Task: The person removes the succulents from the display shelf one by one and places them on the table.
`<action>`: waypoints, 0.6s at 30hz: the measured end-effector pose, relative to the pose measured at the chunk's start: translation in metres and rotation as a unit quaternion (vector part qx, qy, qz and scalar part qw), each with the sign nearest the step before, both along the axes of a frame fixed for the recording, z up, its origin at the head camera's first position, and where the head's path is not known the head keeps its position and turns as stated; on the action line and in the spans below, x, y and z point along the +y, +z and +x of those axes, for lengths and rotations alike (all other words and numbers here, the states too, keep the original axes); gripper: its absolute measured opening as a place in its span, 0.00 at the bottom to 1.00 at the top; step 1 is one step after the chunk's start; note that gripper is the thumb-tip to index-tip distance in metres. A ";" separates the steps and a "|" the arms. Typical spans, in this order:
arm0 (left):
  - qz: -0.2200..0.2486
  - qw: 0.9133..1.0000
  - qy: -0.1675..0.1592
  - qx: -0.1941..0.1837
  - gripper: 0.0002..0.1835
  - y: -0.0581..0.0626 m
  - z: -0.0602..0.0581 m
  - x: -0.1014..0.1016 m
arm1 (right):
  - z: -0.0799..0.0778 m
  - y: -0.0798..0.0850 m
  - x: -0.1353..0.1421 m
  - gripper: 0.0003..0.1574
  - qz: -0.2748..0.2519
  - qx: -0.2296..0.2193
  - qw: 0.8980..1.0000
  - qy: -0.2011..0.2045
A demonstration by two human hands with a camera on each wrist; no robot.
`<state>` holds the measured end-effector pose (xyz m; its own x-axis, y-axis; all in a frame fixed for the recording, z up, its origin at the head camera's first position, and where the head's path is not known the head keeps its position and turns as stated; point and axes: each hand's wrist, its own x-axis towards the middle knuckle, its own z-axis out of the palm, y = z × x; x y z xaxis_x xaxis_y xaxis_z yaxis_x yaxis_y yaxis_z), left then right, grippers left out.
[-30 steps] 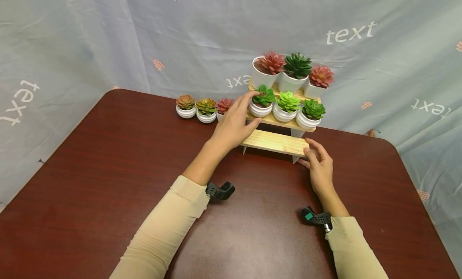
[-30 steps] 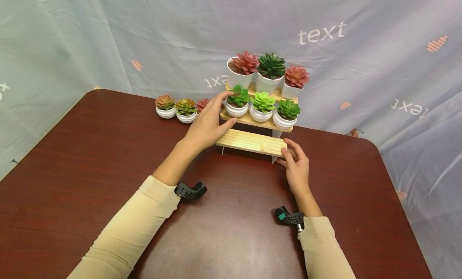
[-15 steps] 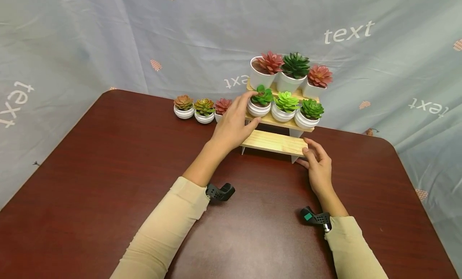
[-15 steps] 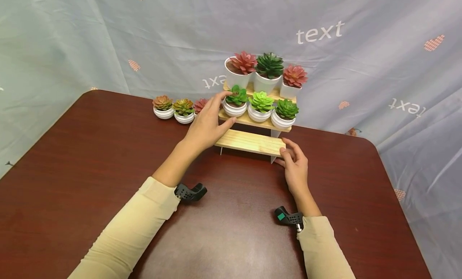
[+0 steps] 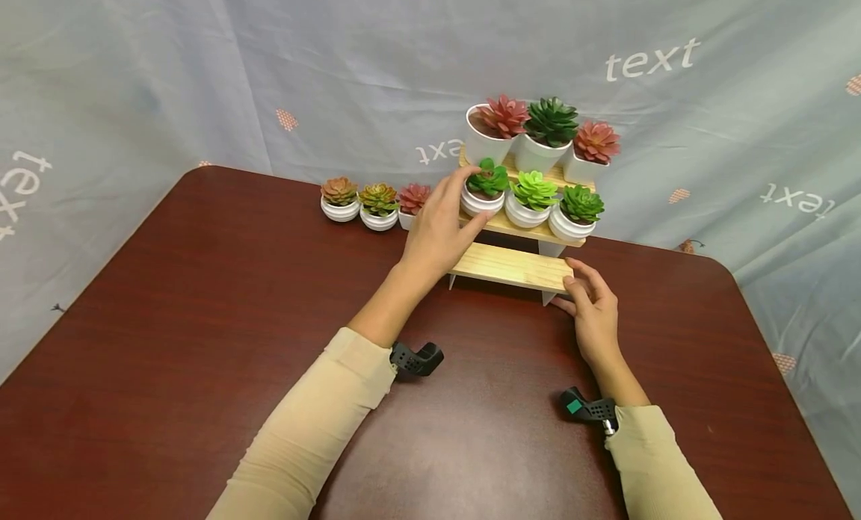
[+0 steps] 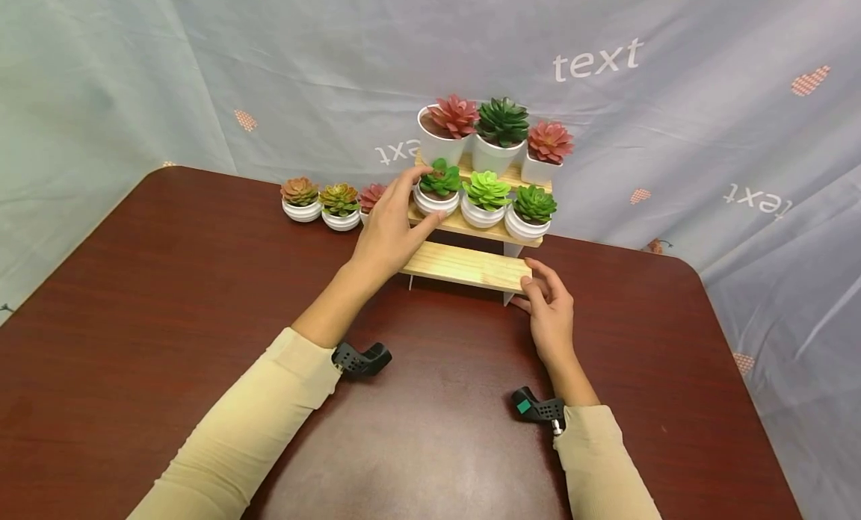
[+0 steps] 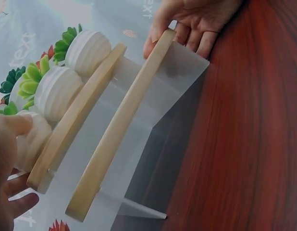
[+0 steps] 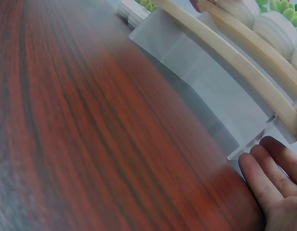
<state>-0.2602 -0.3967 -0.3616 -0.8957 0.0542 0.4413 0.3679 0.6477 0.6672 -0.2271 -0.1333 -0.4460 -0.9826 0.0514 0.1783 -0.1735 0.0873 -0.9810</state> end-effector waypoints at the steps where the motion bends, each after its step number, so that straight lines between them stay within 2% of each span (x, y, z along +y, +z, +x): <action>1: 0.007 1.000 0.001 0.001 0.34 0.000 0.000 0.001 | 0.000 0.000 0.000 0.23 0.000 0.000 1.000 0.000; 5: 0.022 1.000 0.009 0.004 0.33 -0.001 0.001 0.004 | 0.001 0.001 0.000 0.24 -0.001 0.000 1.000 0.000; 18: 0.023 0.999 0.021 0.025 0.35 -0.001 0.003 0.008 | 0.001 0.001 0.000 0.24 -0.004 0.002 1.000 0.002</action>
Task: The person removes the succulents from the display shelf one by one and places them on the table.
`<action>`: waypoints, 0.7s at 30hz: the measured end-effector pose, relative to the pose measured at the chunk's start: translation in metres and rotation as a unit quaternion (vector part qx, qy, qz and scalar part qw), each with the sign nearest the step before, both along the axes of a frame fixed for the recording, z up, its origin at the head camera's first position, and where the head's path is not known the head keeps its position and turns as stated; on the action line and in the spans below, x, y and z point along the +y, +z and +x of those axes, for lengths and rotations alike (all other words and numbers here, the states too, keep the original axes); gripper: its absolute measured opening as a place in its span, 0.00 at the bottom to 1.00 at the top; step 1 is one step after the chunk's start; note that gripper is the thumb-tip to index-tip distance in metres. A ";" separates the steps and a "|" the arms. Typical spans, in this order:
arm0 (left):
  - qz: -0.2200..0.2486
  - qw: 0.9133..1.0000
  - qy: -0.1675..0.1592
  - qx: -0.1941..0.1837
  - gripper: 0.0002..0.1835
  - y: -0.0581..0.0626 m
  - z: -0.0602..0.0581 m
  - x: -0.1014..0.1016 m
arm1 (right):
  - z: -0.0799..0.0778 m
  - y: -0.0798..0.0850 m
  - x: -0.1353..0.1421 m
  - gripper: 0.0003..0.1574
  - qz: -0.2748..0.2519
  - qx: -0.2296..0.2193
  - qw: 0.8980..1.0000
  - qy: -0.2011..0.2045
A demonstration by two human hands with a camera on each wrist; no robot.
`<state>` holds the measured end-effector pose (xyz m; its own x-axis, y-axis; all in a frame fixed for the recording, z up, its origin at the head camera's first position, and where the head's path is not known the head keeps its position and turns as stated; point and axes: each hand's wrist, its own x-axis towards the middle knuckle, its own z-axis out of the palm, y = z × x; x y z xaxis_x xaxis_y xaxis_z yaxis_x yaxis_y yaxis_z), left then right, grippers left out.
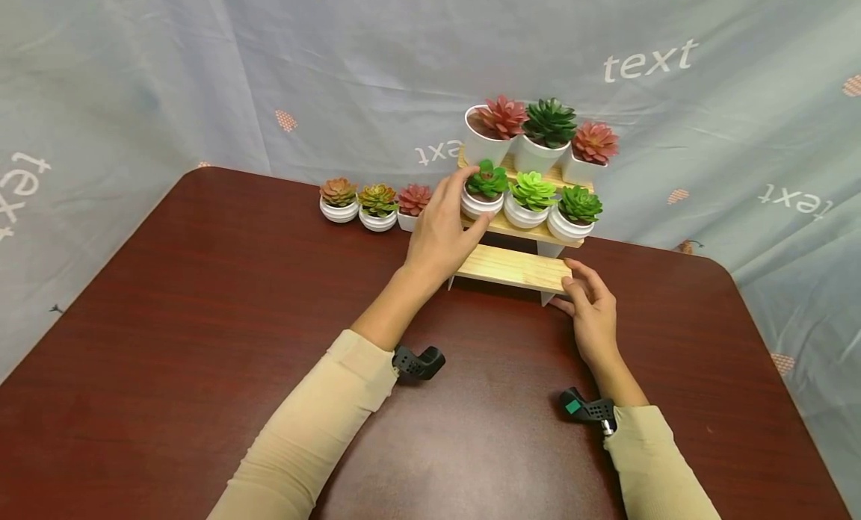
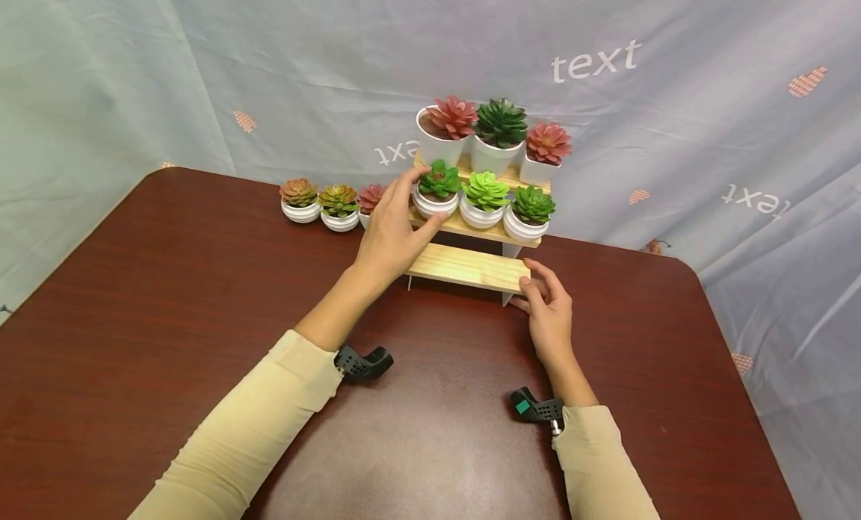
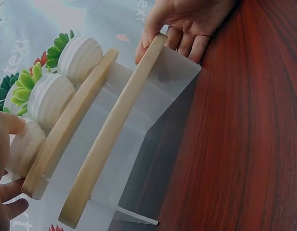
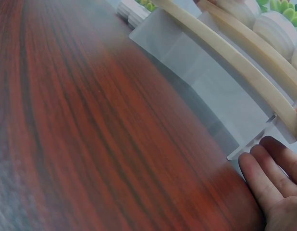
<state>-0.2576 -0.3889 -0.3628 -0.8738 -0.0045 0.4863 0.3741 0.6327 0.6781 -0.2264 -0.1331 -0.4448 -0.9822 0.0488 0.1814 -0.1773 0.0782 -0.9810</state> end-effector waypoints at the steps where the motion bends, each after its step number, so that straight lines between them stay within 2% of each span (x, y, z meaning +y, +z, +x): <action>1: -0.002 1.000 -0.001 0.002 0.36 0.000 0.000 0.000 | 0.000 0.000 0.000 0.24 0.001 0.000 1.000 0.001; 7: -0.010 1.000 -0.018 0.010 0.34 -0.002 0.000 0.001 | 0.000 0.001 -0.001 0.24 0.000 -0.003 1.000 -0.002; 21: -0.006 1.000 -0.023 0.010 0.33 -0.003 0.000 0.001 | 0.000 -0.001 -0.001 0.24 0.002 -0.002 1.000 -0.002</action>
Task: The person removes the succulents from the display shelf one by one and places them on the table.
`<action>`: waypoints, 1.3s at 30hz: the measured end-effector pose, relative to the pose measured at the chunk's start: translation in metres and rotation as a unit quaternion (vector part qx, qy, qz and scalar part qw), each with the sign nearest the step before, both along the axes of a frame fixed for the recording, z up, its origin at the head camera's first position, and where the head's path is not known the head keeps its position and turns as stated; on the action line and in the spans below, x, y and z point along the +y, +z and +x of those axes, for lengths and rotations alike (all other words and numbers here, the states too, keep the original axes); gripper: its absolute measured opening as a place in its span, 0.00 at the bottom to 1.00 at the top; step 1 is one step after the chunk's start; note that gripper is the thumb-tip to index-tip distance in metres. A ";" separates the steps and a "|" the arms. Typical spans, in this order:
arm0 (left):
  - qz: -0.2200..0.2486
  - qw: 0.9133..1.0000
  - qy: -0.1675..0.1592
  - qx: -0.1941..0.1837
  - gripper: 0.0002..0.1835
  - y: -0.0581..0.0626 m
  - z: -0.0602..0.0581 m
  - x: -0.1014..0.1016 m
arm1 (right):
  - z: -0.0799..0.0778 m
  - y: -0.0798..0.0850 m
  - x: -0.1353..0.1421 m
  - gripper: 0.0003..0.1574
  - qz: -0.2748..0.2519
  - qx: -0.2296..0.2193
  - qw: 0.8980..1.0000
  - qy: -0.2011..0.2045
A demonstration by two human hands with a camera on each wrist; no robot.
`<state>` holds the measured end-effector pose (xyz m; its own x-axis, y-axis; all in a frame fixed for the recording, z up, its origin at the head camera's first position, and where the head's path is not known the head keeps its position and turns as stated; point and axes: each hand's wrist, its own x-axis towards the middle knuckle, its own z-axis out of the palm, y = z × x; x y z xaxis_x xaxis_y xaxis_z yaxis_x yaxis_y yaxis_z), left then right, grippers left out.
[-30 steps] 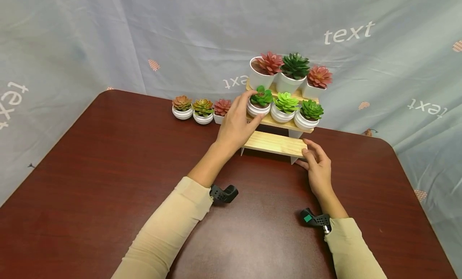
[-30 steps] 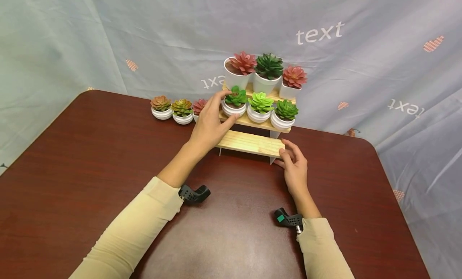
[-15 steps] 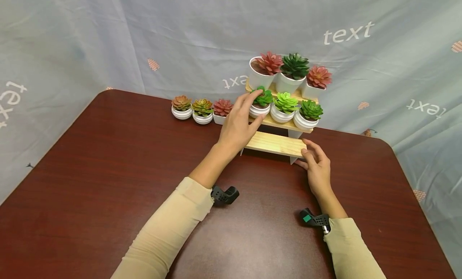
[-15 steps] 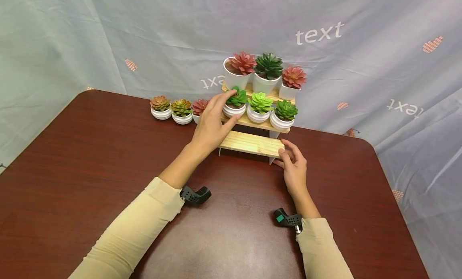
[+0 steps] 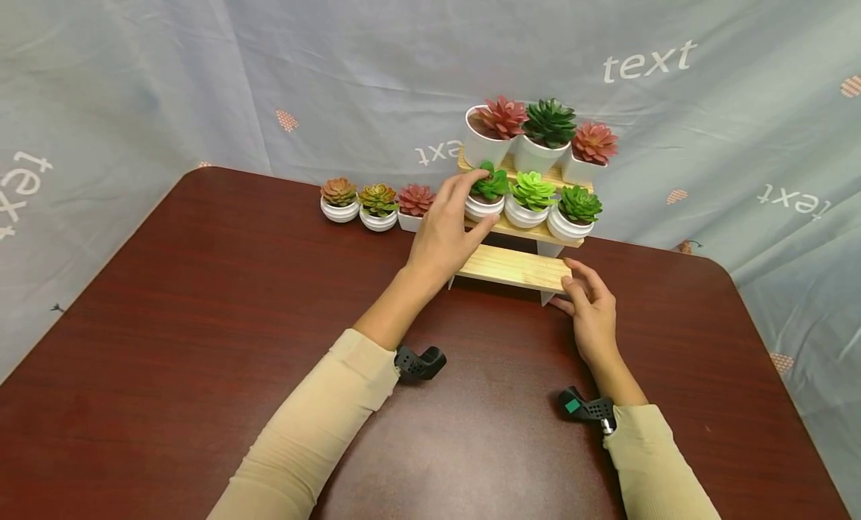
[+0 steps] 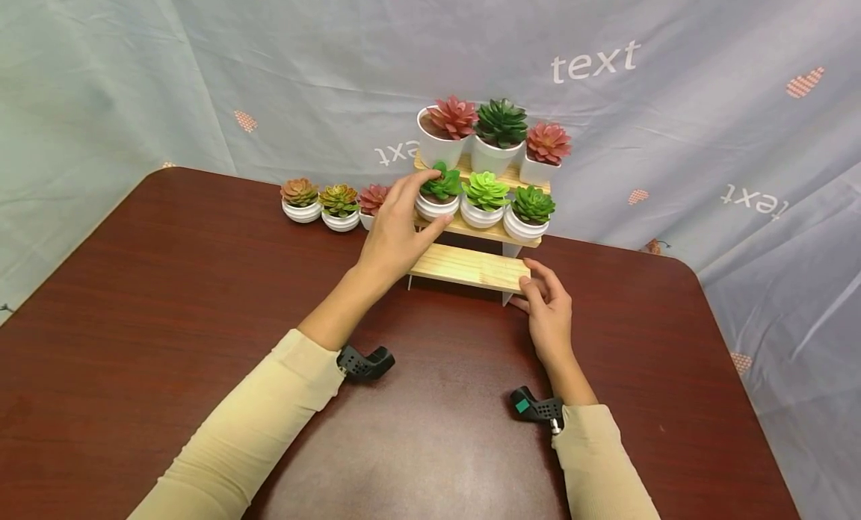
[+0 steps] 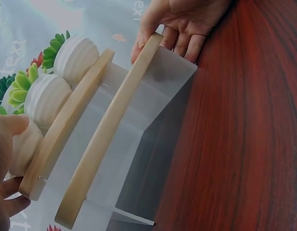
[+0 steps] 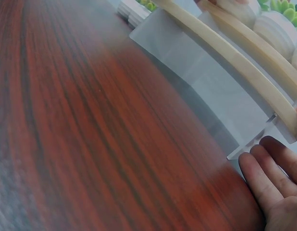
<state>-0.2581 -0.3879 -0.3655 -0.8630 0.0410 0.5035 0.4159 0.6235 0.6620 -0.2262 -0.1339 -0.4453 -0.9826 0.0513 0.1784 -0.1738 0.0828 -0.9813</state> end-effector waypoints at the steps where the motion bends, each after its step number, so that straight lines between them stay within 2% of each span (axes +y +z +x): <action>1: 0.001 1.000 -0.001 -0.002 0.33 0.000 0.000 0.000 | 0.000 0.000 0.000 0.24 0.000 0.000 1.000 0.000; 13: 0.000 1.000 -0.010 -0.011 0.33 0.004 0.003 -0.005 | 0.001 0.002 -0.001 0.24 -0.002 -0.001 1.000 0.003; 21: -0.003 1.000 -0.021 0.003 0.33 0.013 0.009 -0.009 | 0.000 0.001 0.000 0.24 -0.005 0.005 1.000 0.004; 33: -0.012 1.000 -0.014 0.008 0.33 0.025 0.018 -0.019 | 0.001 0.001 0.001 0.24 -0.009 0.006 1.000 0.005; 39: -0.011 1.000 -0.008 0.012 0.33 0.029 0.018 -0.028 | 0.001 0.001 0.000 0.24 -0.009 0.007 1.000 0.008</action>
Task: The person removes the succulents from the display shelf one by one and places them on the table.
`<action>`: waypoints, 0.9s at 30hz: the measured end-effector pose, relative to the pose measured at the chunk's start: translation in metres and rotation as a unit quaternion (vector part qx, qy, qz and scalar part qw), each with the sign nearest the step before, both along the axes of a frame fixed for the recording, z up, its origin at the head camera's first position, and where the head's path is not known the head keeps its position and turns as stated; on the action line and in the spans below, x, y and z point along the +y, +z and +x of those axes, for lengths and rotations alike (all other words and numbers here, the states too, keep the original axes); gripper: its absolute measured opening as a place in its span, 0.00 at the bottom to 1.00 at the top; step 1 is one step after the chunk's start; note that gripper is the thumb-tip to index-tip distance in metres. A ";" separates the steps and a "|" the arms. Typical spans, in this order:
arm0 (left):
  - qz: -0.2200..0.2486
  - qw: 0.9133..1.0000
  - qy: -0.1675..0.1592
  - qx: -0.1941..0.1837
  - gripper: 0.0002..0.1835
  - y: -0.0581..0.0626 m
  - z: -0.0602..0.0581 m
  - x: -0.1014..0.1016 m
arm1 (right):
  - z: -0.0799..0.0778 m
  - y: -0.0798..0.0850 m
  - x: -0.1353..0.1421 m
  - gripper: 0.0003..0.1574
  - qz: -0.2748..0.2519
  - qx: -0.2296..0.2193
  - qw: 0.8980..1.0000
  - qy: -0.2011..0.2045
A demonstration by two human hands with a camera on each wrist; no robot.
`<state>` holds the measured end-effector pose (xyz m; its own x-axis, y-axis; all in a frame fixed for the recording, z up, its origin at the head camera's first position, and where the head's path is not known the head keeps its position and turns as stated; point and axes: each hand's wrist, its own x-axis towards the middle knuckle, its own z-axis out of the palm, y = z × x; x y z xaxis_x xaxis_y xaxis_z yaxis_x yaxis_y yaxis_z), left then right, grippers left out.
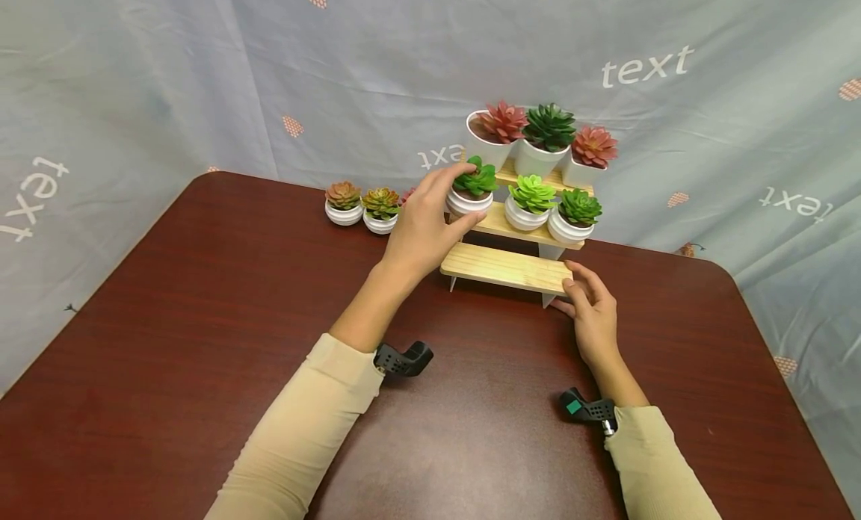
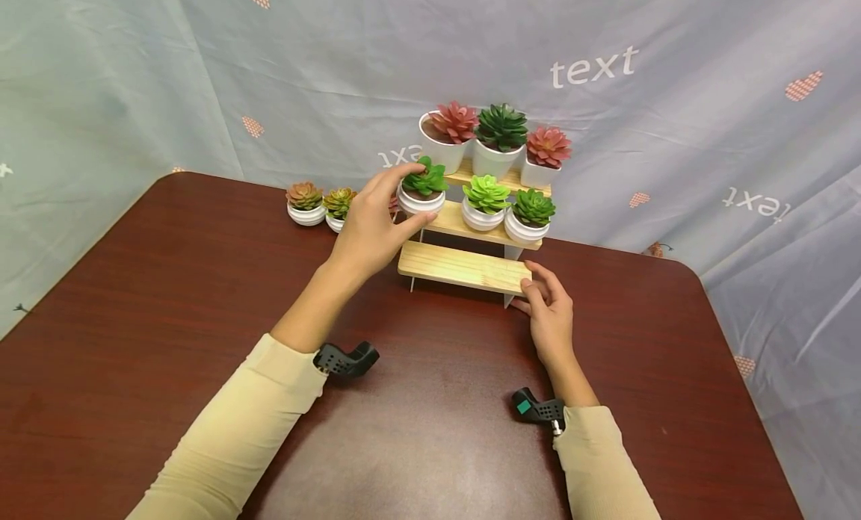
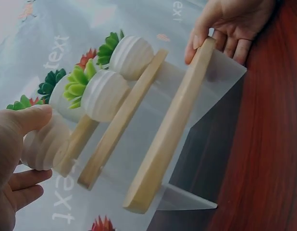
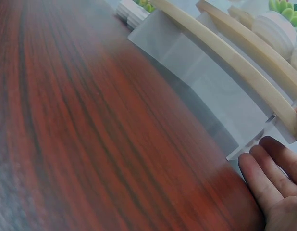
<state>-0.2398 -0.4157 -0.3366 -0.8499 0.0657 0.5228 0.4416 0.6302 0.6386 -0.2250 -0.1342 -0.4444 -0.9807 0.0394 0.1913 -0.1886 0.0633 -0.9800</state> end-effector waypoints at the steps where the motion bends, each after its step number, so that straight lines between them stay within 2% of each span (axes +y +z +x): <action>1: 0.000 1.000 -0.001 0.000 0.33 0.001 0.000 -0.001 | 0.000 0.000 0.000 0.24 0.001 0.000 1.000 -0.001; 10: -0.010 1.000 0.003 -0.018 0.33 0.003 -0.001 -0.009 | 0.000 0.000 0.002 0.25 0.001 -0.001 1.000 -0.003; 27: -0.048 0.998 -0.005 -0.036 0.33 -0.003 -0.003 -0.010 | 0.000 0.001 0.000 0.25 0.009 -0.006 1.000 -0.004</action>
